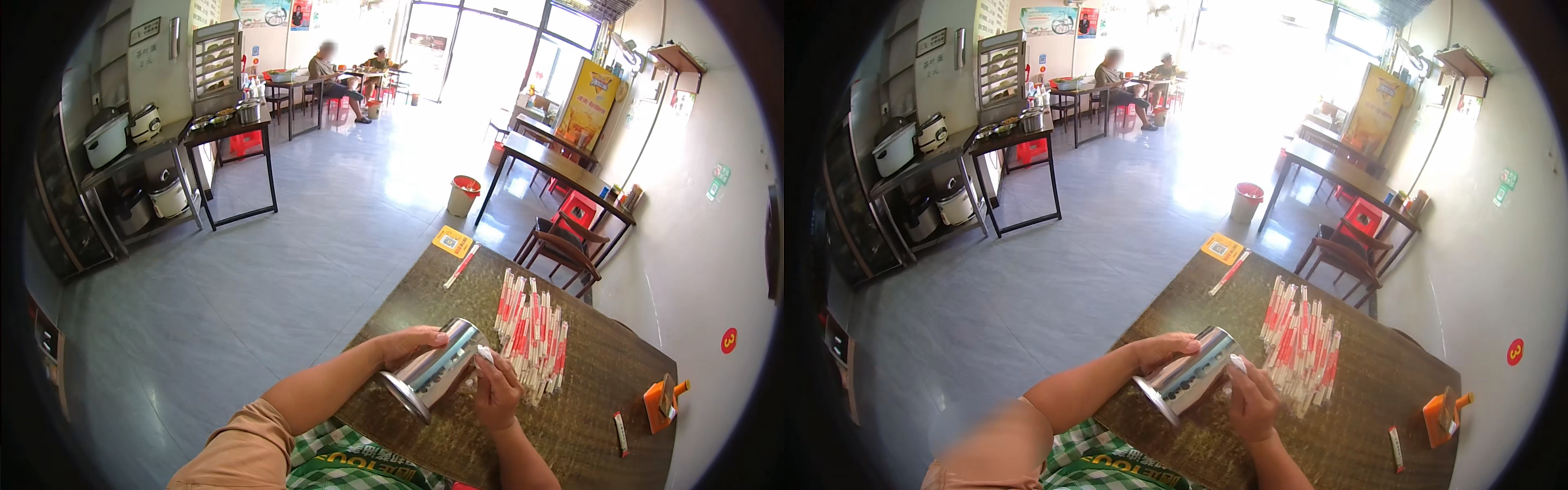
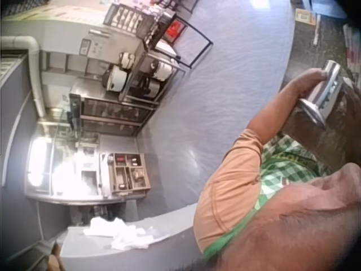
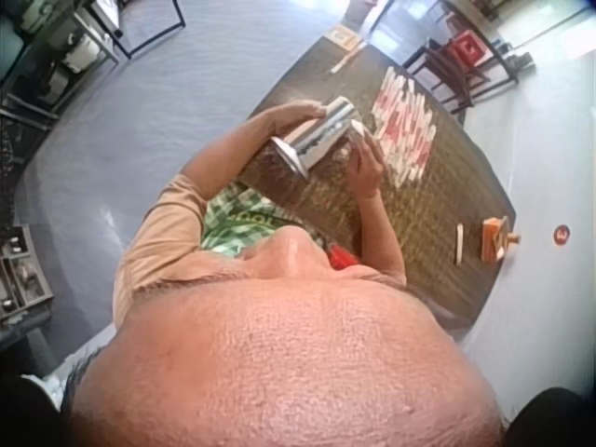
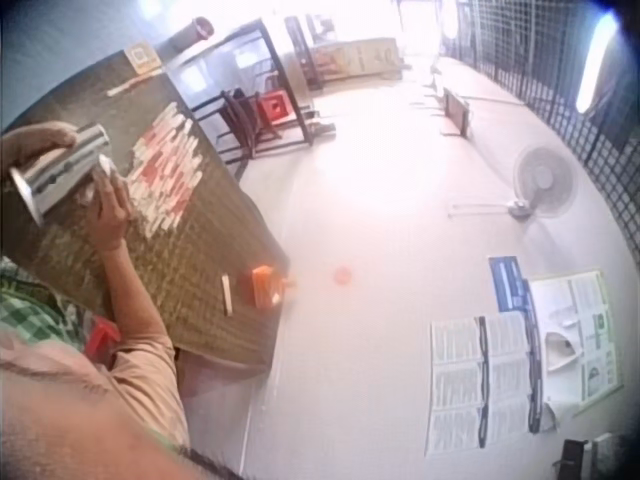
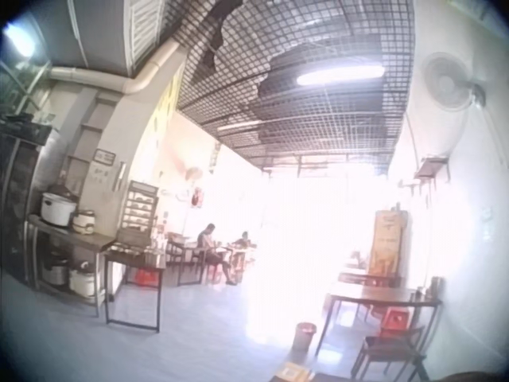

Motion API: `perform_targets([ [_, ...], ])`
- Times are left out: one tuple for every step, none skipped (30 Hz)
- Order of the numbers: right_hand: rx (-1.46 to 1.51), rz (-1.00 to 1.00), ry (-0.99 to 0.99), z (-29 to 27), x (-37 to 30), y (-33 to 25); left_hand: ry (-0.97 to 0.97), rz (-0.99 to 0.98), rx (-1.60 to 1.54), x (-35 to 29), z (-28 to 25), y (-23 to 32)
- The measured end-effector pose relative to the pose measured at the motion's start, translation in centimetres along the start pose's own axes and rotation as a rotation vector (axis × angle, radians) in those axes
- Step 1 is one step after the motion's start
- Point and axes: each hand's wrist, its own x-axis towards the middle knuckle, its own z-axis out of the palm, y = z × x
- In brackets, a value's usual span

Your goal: The person wipes the exterior and interior surfaces of a perforated metal cutlery holder using a white tissue. They rotate the holder to clean all sides and the bottom, then place it back on the table.

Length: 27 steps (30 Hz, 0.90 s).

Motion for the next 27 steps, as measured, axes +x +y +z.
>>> perform_targets([
  [-0.003, 0.003, -0.009, 0.0, -0.1, 0.0, -0.01, 0.024, -0.024, 0.2, 0.1, -0.1],
  [-0.006, 0.006, -0.017, 0.1, -0.1, 0.1, -0.02, 0.049, -0.047, 0.4, 0.0, -0.1],
  [-0.009, 0.008, -0.026, 0.2, -0.1, 0.2, -0.045, 0.032, -0.083, 0.5, -0.3, -0.2],
  [-0.023, -0.03, -0.04, 0.2, -0.1, 0.0, -0.013, 0.031, -0.11, 0.4, -0.2, -0.4],
  [-0.042, -0.065, -0.053, 0.2, -0.1, -0.3, 0.014, 0.026, -0.136, 0.1, 0.5, -0.1],
  [-0.061, -0.099, -0.067, 0.2, -0.2, -0.6, 0.042, 0.021, -0.162, -0.1, 1.1, 0.2],
  [-0.044, -0.127, -0.092, 0.2, -0.3, -0.9, 0.13, -0.114, -0.204, -0.5, 1.0, 0.3],
  [-0.014, -0.163, -0.122, 0.5, -0.3, -1.4, 0.115, -0.047, -0.173, -0.3, 0.3, -0.1],
  [0.014, -0.196, -0.153, 0.8, -0.5, -1.9, 0.098, 0.017, -0.144, 0.4, -0.7, -0.7],
  [0.061, -0.225, -0.198, 0.9, -0.6, -2.7, 0.082, 0.08, -0.113, 0.9, -1.6, -1.4],
  [0.098, -0.25, -0.238, 0.8, -0.8, -3.5, 0.044, 0.076, -0.151, 0.8, -1.1, -0.7],
  [0.136, -0.273, -0.279, 0.7, -0.9, -4.2, 0.012, 0.017, -0.193, 0.9, -1.4, -0.7],
  [0.136, -0.263, -0.294, 0.6, -1.0, -4.5, -0.019, -0.041, -0.235, 0.9, -1.8, -0.9],
  [0.101, -0.284, -0.274, 0.6, -1.0, -4.1, -0.05, -0.1, -0.272, 0.7, -1.7, -0.4],
  [0.064, -0.304, -0.253, 0.5, -1.0, -3.3, 0.039, -0.134, -0.261, 0.3, -0.6, -0.1],
  [0.027, -0.323, -0.233, 0.5, -0.9, -2.4, 0.035, -0.118, -0.214, 0.5, -0.6, -0.1],
  [-0.023, -0.237, -0.18, 0.5, -0.6, -1.4, 0.037, -0.096, -0.169, 0.3, -0.5, -0.1],
  [-0.078, -0.147, -0.131, 0.3, -0.4, -0.3, 0.032, -0.075, -0.128, 0.4, -0.4, -0.3],
  [-0.133, -0.057, -0.081, 0.2, -0.2, 0.2, 0.028, -0.055, -0.087, 0.5, -0.3, -0.4],
  [-0.126, -0.082, -0.075, 0.1, -0.1, 0.2, 0.023, -0.055, -0.082, 0.6, -0.3, -0.5],
  [-0.119, -0.107, -0.068, 0.2, -0.1, 0.0, 0.018, -0.055, -0.078, 0.7, -0.4, -0.6],
  [-0.111, -0.133, -0.061, 0.4, -0.1, -0.2, 0.013, -0.054, -0.074, 0.7, -0.7, -0.7],
  [-0.068, -0.158, -0.104, 0.6, -0.7, -0.8, 0.043, -0.086, -0.1, 0.8, -1.5, -1.2],
  [-0.006, -0.204, -0.16, 0.9, -0.7, -1.8, 0.038, -0.109, -0.142, 0.7, -1.5, -1.3],
  [0.056, -0.25, -0.216, 0.7, -0.5, -3.2, 0.033, -0.131, -0.184, 0.7, -1.6, -1.3],
  [0.119, -0.297, -0.27, 0.5, -0.2, -4.4, 0.028, -0.152, -0.225, 0.6, -1.6, -1.3],
  [0.13, -0.313, -0.324, 0.2, -0.1, -5.0, -0.011, -0.136, -0.195, 0.5, -1.9, -1.2],
])
